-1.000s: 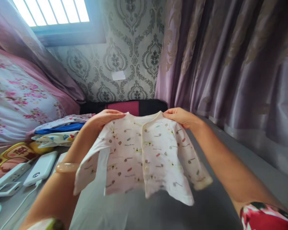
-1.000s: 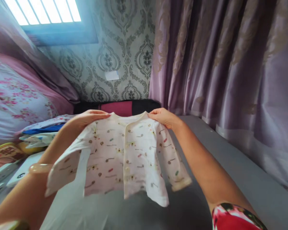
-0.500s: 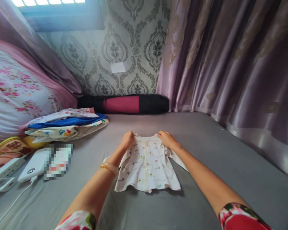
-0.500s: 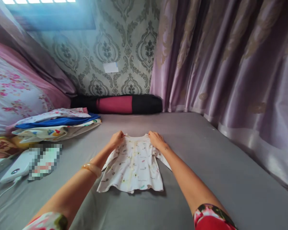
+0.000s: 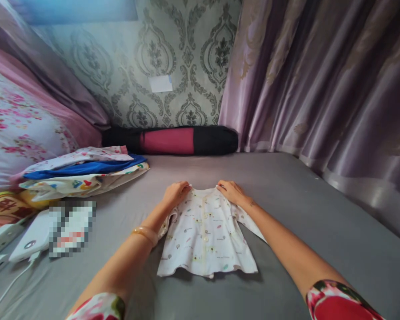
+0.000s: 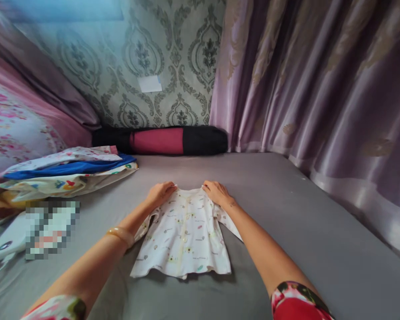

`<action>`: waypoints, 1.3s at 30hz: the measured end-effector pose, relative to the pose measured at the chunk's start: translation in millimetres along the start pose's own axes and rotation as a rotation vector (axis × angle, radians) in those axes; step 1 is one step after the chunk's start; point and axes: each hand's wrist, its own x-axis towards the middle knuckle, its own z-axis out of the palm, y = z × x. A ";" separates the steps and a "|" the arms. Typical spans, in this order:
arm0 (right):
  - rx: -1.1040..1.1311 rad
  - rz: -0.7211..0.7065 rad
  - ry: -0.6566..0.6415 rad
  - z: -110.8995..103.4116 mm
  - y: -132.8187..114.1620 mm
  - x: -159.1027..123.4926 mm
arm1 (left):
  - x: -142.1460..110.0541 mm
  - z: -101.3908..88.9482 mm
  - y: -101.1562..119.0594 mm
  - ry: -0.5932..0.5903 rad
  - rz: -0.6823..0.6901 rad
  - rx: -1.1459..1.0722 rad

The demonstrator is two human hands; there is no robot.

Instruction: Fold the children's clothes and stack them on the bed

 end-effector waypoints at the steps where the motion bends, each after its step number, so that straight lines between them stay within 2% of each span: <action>1: -0.012 -0.016 0.012 0.1 0.1 1.6 | 1.8 -2.1 -0.5 0.005 0.025 0.041; 6: -0.146 -0.034 0.034 -0.8 -0.6 18.2 | 22.7 -6.5 -8.3 0.005 0.084 0.227; 11: -0.271 -0.047 0.002 0.8 4.7 47.0 | 49.3 -3.5 -22.5 0.011 0.133 0.325; 17: -0.298 -0.019 -0.034 3.2 11.7 79.3 | 76.5 -2.8 -34.4 0.000 0.075 0.295; 23: -0.238 0.035 -0.044 7.3 14.6 91.9 | 90.2 5.3 -40.3 -0.012 0.003 0.193; 26: -0.126 0.077 -0.021 7.7 20.1 96.4 | 92.9 6.4 -42.0 -0.055 -0.088 0.126; 28: -0.011 0.144 0.003 4.4 27.8 98.4 | 95.0 2.3 -46.1 -0.043 -0.242 0.038; 30: 0.115 0.232 0.009 -1.5 38.8 96.5 | 96.2 -5.7 -53.8 -0.054 -0.401 -0.072; 33: 0.343 0.355 -0.022 -12.2 58.1 81.4 | 90.0 -21.0 -69.4 -0.151 -0.543 -0.232; 36: 0.568 0.450 -0.106 -21.5 73.7 54.6 | 70.2 -35.1 -82.2 -0.225 -0.598 -0.412; 39: 0.689 0.494 -0.196 -30.1 82.4 26.7 | 43.3 -47.9 -86.7 -0.295 -0.592 -0.549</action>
